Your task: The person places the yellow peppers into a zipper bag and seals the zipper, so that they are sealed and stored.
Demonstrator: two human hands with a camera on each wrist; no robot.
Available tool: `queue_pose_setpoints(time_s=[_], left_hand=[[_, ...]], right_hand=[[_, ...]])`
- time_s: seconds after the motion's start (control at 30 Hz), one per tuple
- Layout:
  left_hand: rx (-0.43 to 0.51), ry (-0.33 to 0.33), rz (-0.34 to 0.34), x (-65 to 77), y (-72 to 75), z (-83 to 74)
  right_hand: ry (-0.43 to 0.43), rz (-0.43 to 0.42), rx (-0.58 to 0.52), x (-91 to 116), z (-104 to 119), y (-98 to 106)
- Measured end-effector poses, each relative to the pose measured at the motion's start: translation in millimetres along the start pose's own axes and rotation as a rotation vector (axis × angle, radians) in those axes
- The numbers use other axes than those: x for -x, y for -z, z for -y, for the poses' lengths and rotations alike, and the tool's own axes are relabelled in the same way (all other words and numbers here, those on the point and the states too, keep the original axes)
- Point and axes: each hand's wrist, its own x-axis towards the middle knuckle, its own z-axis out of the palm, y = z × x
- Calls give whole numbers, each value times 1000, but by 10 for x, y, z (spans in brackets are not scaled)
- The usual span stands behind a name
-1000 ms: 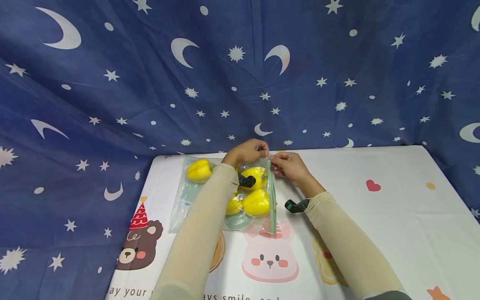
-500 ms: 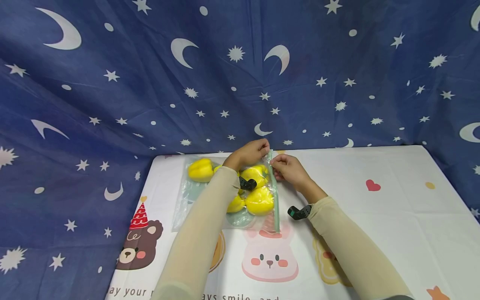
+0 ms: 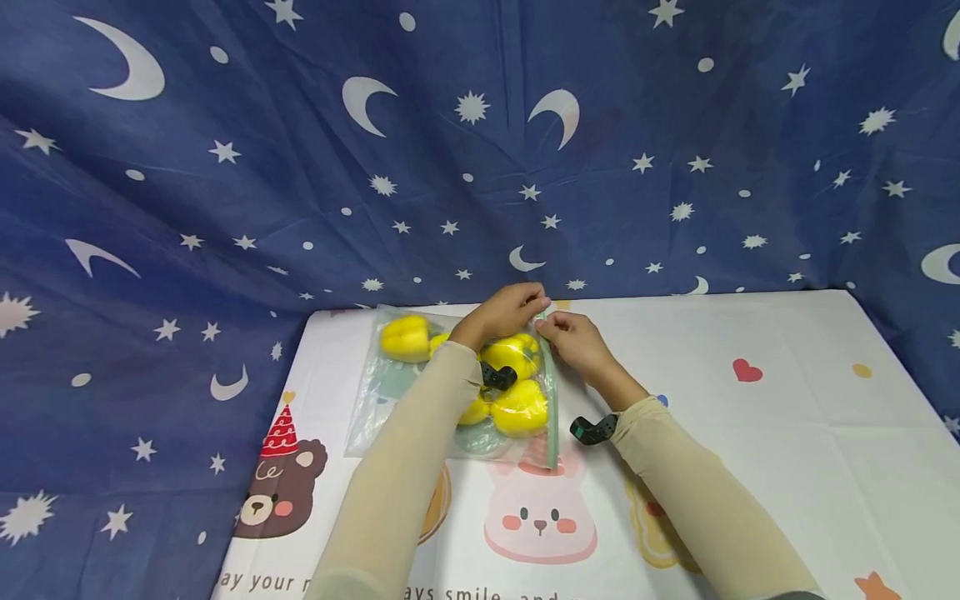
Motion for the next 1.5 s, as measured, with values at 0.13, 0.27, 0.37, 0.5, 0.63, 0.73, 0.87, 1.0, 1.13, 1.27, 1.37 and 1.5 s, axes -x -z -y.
queue_pose_setpoints(time_s=[0.13, 0.27, 0.37, 0.5, 0.63, 0.73, 0.87, 1.0, 1.13, 1.27, 1.37, 1.5], left_hand=[[-21, -15, -22, 12, -48, -14], [-12, -12, -28, 22, -60, -15], [3, -4, -31, 19, -68, -4], [3, -3, -39, 19, -72, 3], [-12, -4, -49, 12, -73, 7], [-16, -3, -53, 9, -70, 11], [-21, -12, -61, 9, -64, 14], [-23, -11, -74, 14, -55, 10], [-16, 3, -87, 24, -45, 4], [-9, 4, -101, 33, -35, -8], [0, 9, -107, 40, -26, -10], [19, 22, -109, 43, -18, 8]], right_hand=[[-27, -12, -6, 20, 6, -5], [-43, -10, -9, 36, -10, -12], [-45, -7, -10, 53, -32, -21], [-35, 1, -3, 96, -43, -26], [-10, 7, 23, 145, -44, -25], [-3, 14, 49, 186, -52, -32], [-1, 25, 76, 240, -80, -47], [12, 30, 103, 291, -105, -63], [16, 42, 115, 348, -100, -74], [12, 49, 125, 409, -104, -82], [11, 57, 131, 454, -116, -89], [24, 66, 132, 517, -136, -101]])
